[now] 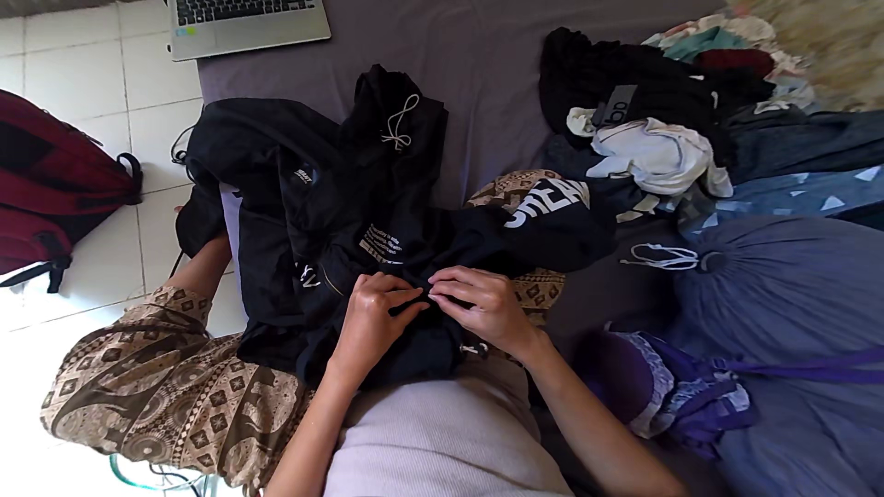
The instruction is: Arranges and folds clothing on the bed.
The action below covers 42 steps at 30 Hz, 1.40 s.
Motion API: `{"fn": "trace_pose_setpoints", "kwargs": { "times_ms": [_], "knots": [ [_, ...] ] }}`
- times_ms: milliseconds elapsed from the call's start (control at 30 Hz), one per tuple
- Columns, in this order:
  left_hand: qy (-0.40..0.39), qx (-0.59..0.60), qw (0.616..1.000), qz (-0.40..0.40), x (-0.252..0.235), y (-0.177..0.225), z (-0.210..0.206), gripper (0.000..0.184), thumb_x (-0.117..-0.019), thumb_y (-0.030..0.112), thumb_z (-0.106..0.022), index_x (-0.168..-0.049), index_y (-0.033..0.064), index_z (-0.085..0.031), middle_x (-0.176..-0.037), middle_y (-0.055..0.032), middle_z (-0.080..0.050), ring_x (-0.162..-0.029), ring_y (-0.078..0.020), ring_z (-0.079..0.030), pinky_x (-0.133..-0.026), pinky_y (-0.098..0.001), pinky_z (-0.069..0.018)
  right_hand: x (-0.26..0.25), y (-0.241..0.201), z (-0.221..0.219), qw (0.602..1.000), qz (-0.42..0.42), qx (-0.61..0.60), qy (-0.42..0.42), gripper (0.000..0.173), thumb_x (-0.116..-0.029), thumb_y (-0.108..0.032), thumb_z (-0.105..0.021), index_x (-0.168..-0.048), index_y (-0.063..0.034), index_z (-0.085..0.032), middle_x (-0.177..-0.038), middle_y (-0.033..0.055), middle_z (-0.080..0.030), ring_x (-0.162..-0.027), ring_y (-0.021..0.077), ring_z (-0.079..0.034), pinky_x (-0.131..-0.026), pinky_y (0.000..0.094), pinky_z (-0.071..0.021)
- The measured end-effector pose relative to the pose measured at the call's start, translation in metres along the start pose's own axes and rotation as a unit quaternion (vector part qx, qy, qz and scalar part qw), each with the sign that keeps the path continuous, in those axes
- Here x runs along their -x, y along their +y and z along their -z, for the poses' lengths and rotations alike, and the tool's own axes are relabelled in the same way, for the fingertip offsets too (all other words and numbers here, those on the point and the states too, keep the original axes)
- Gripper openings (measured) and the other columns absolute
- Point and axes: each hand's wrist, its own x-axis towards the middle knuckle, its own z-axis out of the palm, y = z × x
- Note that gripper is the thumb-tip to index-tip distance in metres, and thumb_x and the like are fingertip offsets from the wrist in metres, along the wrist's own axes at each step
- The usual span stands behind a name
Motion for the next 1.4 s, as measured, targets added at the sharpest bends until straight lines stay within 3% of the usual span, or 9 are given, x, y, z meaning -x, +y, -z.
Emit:
{"fn": "trace_pose_setpoints", "kwargs": {
  "times_ms": [367,633,800,867,1000,1100,1167,1300,1400],
  "knots": [
    [0.038,0.021,0.999,0.0,0.002,0.0,-0.002,0.009,-0.0842,0.009,-0.076,-0.088,0.0058,-0.082,-0.088,-0.0081,-0.077,-0.082,-0.02,-0.07,-0.081,-0.0352,-0.0517,-0.001,-0.003,-0.004,1.0,-0.011,-0.001,0.019,0.014,-0.0925,-0.01,-0.066,-0.086,-0.0025,-0.076,-0.093,0.0112,-0.077,-0.086,0.0159,-0.074,-0.077,0.0246,-0.0579],
    [0.06,-0.016,0.998,-0.026,0.003,-0.004,-0.001,0.009,-0.0862,0.01,-0.072,-0.086,0.0067,-0.081,-0.087,-0.0066,-0.078,-0.08,-0.0174,-0.07,-0.081,-0.0361,-0.0481,-0.005,-0.003,0.004,0.999,-0.009,0.053,0.003,0.018,-0.0933,-0.017,-0.069,-0.101,-0.0019,-0.077,-0.107,0.0148,-0.076,-0.093,0.022,-0.075,-0.078,0.0303,-0.0597],
    [0.078,-0.044,0.996,-0.025,0.005,-0.005,0.004,0.01,-0.0874,0.01,-0.071,-0.086,0.0067,-0.081,-0.085,-0.0069,-0.077,-0.08,-0.0176,-0.07,-0.082,-0.0356,-0.0473,-0.012,0.001,0.036,0.993,0.031,0.071,0.09,0.016,-0.0985,-0.017,-0.066,-0.095,-0.0046,-0.076,-0.098,0.0126,-0.076,-0.093,0.0162,-0.072,-0.083,0.0246,-0.056],
    [0.079,-0.047,0.995,-0.025,0.006,-0.005,0.004,0.011,-0.0875,0.01,-0.071,-0.085,0.0068,-0.081,-0.085,-0.0067,-0.077,-0.079,-0.0174,-0.069,-0.082,-0.0351,-0.047,-0.017,0.005,0.051,0.989,0.026,0.107,0.099,0.018,-0.0976,-0.018,-0.066,-0.092,-0.0062,-0.078,-0.098,0.0117,-0.076,-0.094,0.0192,-0.071,-0.084,0.0293,-0.0549],
    [0.072,-0.052,0.996,-0.023,0.006,-0.004,0.007,0.01,-0.0865,0.009,-0.071,-0.085,0.007,-0.081,-0.085,-0.0068,-0.077,-0.079,-0.0178,-0.069,-0.083,-0.0357,-0.0469,-0.023,0.017,0.073,0.992,0.003,0.123,0.001,0.027,-0.0946,-0.033,-0.068,-0.092,-0.008,-0.079,-0.117,0.0157,-0.072,-0.118,0.0333,-0.061,-0.099,0.0481,-0.0425],
    [0.069,-0.053,0.996,-0.02,0.006,-0.005,0.01,0.011,-0.0872,0.01,-0.07,-0.086,0.0068,-0.081,-0.086,-0.0069,-0.077,-0.08,-0.0179,-0.069,-0.084,-0.036,-0.0466,-0.026,0.026,0.078,0.991,-0.003,0.113,-0.067,0.027,-0.0899,-0.034,-0.071,-0.094,-0.009,-0.08,-0.123,0.0151,-0.072,-0.119,0.0352,-0.064,-0.1,0.0549,-0.0448],
    [0.07,-0.051,0.996,-0.016,0.007,-0.006,0.014,0.011,-0.0875,0.01,-0.07,-0.086,0.0066,-0.081,-0.086,-0.0069,-0.077,-0.081,-0.0179,-0.069,-0.084,-0.0356,-0.0465,-0.027,0.03,0.077,0.99,-0.002,0.115,-0.077,0.019,-0.09,-0.024,-0.071,-0.095,-0.0079,-0.08,-0.118,0.0137,-0.074,-0.112,0.033,-0.068,-0.097,0.0533,-0.0489],
    [0.075,-0.053,0.996,0.002,0.01,-0.011,0.023,0.011,-0.0878,0.01,-0.071,-0.087,0.0058,-0.081,-0.087,-0.0073,-0.077,-0.083,-0.0189,-0.07,-0.086,-0.0356,-0.0482,-0.03,0.035,0.081,0.995,-0.026,0.09,-0.039,0.016,-0.0876,-0.006,-0.068,-0.099,-0.0013,-0.077,-0.1,0.0126,-0.077,-0.093,0.0253,-0.074,-0.087,0.0399,-0.0573],
    [0.079,-0.048,0.995,0.02,0.012,-0.016,0.03,0.011,-0.0877,0.01,-0.071,-0.087,0.0048,-0.081,-0.087,-0.008,-0.077,-0.084,-0.02,-0.07,-0.087,-0.0367,-0.0498,-0.033,0.037,0.09,0.996,-0.083,0.011,-0.022,0.017,-0.0898,-0.009,-0.069,-0.103,0.0016,-0.074,-0.095,0.0089,-0.076,-0.089,0.0102,-0.073,-0.086,0.0242,-0.0583]
  ]
}}
